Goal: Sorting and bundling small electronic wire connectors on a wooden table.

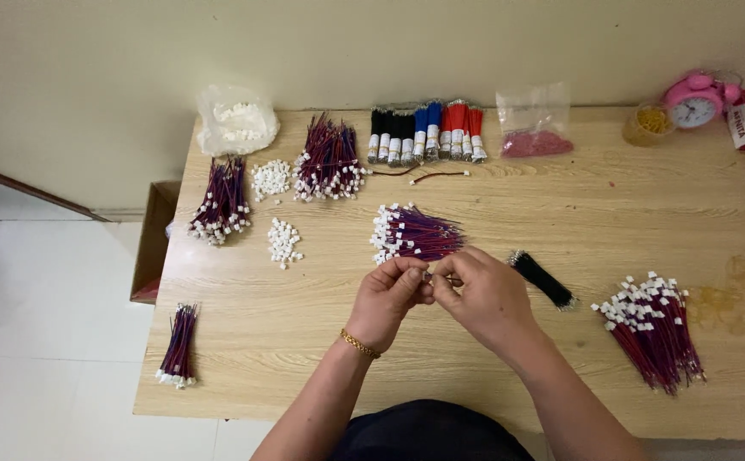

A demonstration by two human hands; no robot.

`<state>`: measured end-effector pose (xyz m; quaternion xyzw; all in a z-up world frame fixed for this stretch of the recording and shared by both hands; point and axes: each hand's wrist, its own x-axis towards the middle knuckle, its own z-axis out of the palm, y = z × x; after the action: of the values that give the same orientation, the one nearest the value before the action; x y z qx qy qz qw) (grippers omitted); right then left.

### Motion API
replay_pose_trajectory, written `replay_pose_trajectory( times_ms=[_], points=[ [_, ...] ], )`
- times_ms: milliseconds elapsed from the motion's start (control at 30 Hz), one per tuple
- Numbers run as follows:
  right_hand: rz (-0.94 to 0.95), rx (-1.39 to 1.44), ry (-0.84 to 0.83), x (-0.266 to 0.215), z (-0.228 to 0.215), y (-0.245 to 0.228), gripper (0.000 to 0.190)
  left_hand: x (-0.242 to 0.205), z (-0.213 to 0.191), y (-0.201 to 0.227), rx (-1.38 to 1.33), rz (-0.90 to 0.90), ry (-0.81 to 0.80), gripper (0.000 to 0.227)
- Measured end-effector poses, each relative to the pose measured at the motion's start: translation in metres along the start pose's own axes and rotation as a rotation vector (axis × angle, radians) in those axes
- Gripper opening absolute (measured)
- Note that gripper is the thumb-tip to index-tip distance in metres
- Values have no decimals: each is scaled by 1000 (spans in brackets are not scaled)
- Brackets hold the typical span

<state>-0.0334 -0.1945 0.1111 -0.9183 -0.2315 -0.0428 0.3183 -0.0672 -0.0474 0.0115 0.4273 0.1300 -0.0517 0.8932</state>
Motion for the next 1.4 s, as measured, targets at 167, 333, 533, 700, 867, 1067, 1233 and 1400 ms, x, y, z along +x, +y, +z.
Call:
replay_pose_trajectory(
  times_ms=[167,333,533,700,867,1067,1233,1400],
  points=[
    [155,98,-63,-7,10,0,8,-3,-2,-12,36,20,40,15],
    [263,214,-204,-27,55,38,13,-8,-27,-48,127,-16,94,11],
    [204,142,-257,-38,75,53,22,-19,-72,-74,668,-107,267,17],
    [64,379,412,-11,-71,-30,17,-14,-110,-94,1128,41,318,19],
    [-7,175,403,13,-73,0,4,15,-59,-34,1226,164,291,18],
    [209,-119,252,-29,5,142,14,103,-71,-68,1712,679,132,9],
    [343,-458,146,-74,43,228,16,121,-81,-87,1919,863,99,8],
    [468,-495,8,-81,58,237,31,119,-85,-87,2006,810,58,6]
  ],
)
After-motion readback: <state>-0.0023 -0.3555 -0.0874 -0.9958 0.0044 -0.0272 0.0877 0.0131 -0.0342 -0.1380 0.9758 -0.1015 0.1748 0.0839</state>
